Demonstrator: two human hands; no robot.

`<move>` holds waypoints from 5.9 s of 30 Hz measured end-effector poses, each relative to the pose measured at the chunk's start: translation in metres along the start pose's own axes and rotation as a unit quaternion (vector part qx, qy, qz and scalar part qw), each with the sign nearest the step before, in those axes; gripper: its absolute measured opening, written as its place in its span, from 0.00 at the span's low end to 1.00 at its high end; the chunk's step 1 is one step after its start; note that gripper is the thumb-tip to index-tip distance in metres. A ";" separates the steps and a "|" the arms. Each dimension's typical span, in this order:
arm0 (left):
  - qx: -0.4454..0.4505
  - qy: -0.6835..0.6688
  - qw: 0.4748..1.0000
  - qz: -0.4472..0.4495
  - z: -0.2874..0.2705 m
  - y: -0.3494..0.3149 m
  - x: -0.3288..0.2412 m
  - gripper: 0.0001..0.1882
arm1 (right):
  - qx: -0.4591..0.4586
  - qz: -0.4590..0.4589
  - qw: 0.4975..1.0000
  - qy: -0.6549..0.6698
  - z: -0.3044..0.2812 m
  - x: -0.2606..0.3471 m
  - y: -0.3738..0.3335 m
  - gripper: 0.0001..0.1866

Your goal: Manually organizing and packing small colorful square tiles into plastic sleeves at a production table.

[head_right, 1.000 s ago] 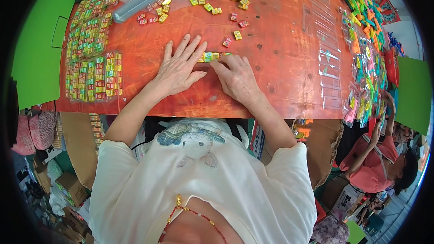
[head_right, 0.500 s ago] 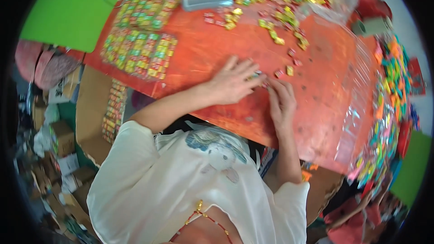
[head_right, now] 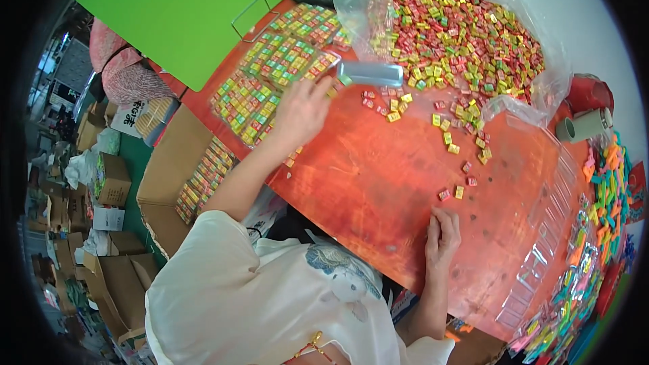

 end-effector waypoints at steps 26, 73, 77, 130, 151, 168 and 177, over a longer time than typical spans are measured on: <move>0.042 0.117 0.990 0.066 0.029 0.069 0.040 0.24 | -0.044 -0.003 0.952 -0.302 -0.022 0.010 0.026 0.33; 0.169 -0.205 0.938 0.225 0.087 0.069 -0.184 0.29 | -0.074 0.050 0.880 -0.467 -0.204 -0.065 0.085 0.19; 0.240 -0.278 0.852 0.374 0.062 0.006 -0.254 0.30 | -0.064 0.123 0.836 -0.530 -0.241 -0.069 0.012 0.25; 0.232 -0.108 0.962 0.099 0.087 -0.022 -0.130 0.33 | 0.053 -0.058 0.886 -0.458 0.000 0.042 0.007 0.23; 0.280 -0.212 0.928 0.124 0.098 0.020 -0.135 0.16 | 0.096 -0.134 0.914 -0.371 0.001 0.011 0.114 0.12; 0.254 -0.115 0.955 0.097 0.106 0.013 -0.158 0.17 | 0.062 -0.159 0.921 -0.349 0.031 0.021 0.114 0.08; 0.243 -0.109 0.960 0.093 0.100 0.010 -0.157 0.17 | 0.053 -0.143 0.914 -0.375 0.033 0.014 0.122 0.08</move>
Point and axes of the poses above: each hand's wrist, its own y-axis towards the middle knuckle, its own z-axis out of the palm, x = y × z, the point moved 5 cm from there along y, towards the middle knuckle, and after that the axes turned 2 degrees about -z, right-handed, at the moved point
